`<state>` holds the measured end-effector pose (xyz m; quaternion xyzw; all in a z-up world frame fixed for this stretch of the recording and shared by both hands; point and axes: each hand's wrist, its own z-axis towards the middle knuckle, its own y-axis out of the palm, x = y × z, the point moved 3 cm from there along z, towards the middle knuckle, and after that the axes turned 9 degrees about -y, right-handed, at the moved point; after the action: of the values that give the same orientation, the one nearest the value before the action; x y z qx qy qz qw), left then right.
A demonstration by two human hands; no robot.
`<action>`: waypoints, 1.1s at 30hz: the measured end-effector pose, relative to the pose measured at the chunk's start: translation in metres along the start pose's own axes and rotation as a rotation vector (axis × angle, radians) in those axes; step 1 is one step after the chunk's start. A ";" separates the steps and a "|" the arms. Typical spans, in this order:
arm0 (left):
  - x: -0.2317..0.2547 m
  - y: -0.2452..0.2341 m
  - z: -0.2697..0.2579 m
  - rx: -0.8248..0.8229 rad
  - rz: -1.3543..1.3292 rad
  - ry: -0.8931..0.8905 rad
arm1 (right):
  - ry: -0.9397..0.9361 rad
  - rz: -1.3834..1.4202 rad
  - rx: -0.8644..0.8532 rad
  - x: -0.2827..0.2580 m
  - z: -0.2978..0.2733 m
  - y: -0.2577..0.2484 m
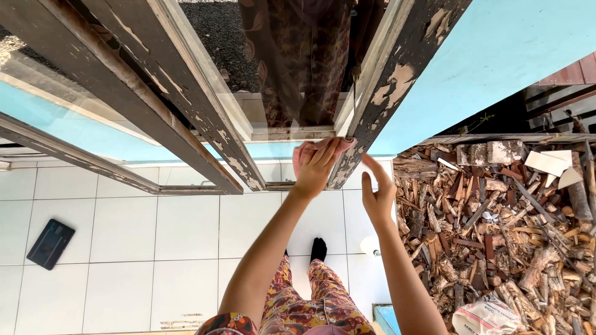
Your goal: The person wipes a glass window pane and its frame using a pink cloth. They repeatedly fold the cloth and wipe different sections of the glass and frame.
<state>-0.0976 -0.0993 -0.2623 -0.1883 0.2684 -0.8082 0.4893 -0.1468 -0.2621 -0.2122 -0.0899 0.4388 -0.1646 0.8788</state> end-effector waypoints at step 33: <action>-0.187 -0.148 -0.010 0.099 -0.648 -1.026 | -0.876 -0.723 0.143 -0.093 0.224 0.140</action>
<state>-0.1217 0.1257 -0.1864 -0.6027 -0.1107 -0.7337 0.2934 0.0104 -0.0948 -0.0514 -0.2343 -0.0375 -0.4315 0.8703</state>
